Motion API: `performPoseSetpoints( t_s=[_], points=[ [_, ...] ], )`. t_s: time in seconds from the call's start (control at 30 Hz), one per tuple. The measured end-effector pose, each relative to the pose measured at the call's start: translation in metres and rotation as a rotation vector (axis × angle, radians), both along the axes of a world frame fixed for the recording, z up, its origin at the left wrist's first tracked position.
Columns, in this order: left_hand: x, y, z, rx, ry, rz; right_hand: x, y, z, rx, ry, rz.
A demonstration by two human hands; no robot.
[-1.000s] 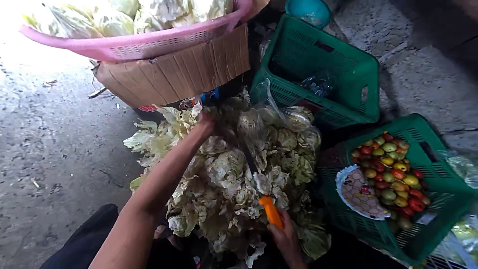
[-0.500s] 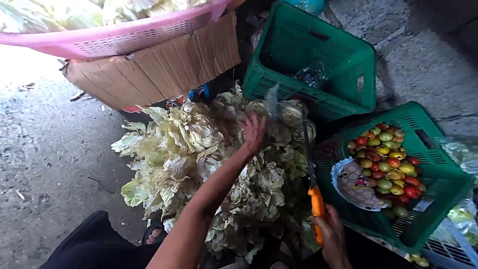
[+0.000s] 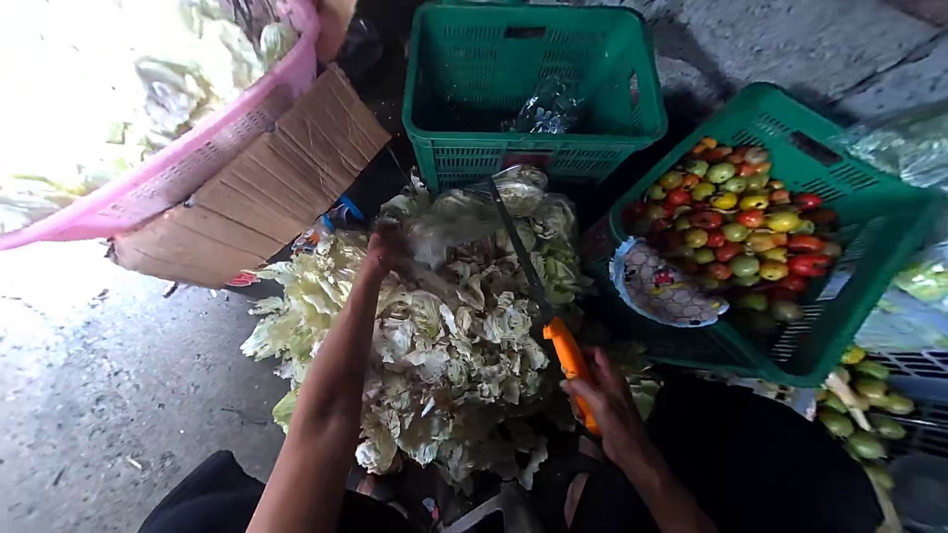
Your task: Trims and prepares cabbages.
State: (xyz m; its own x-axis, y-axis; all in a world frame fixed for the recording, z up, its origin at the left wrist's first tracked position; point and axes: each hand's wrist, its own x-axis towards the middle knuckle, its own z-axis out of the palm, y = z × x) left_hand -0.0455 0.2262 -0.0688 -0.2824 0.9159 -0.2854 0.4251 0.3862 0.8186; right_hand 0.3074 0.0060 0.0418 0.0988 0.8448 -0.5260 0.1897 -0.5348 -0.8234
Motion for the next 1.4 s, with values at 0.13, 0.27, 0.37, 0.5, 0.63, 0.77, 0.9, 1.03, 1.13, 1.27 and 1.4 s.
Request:
performPoseSetpoints(
  t_s=[0.13,0.27,0.37,0.5,0.63,0.77,0.9,1.03,1.13,1.27,1.4],
  points=[
    [0.022,-0.008,0.055,-0.16,0.572,0.012,0.004,-0.002,0.006,-0.001,0.061,-0.028],
    [0.085,-0.04,0.066,-0.433,0.595,-0.559,0.004,-0.001,0.012,-0.018,0.117,-0.047],
    [0.08,-0.024,0.009,-0.386,0.317,-0.727,0.007,-0.002,0.014,-0.012,0.149,-0.04],
    [0.067,0.014,0.03,-0.011,0.293,-0.377,0.011,-0.001,0.012,0.014,0.133,-0.015],
    [0.069,0.037,0.039,0.033,0.519,-0.206,0.007,0.003,0.011,0.019,0.111,0.011],
    [0.084,0.032,0.027,-0.245,0.884,-0.434,0.004,0.005,0.011,0.029,0.129,0.033],
    [0.112,0.038,0.04,-0.387,1.156,-0.682,0.002,0.007,0.017,0.044,0.136,0.045],
    [0.12,0.041,0.031,-0.436,1.185,-0.662,0.004,0.009,0.017,0.073,0.119,0.061],
    [0.095,0.049,0.019,-0.445,1.074,-0.593,0.006,0.01,0.018,0.074,0.105,0.073],
    [0.065,0.052,0.025,-0.373,0.829,-0.579,0.004,0.009,0.021,0.077,0.129,0.093],
    [0.055,0.036,0.055,-0.19,0.226,-0.492,0.004,0.009,0.027,0.146,0.117,0.101]
  ],
)
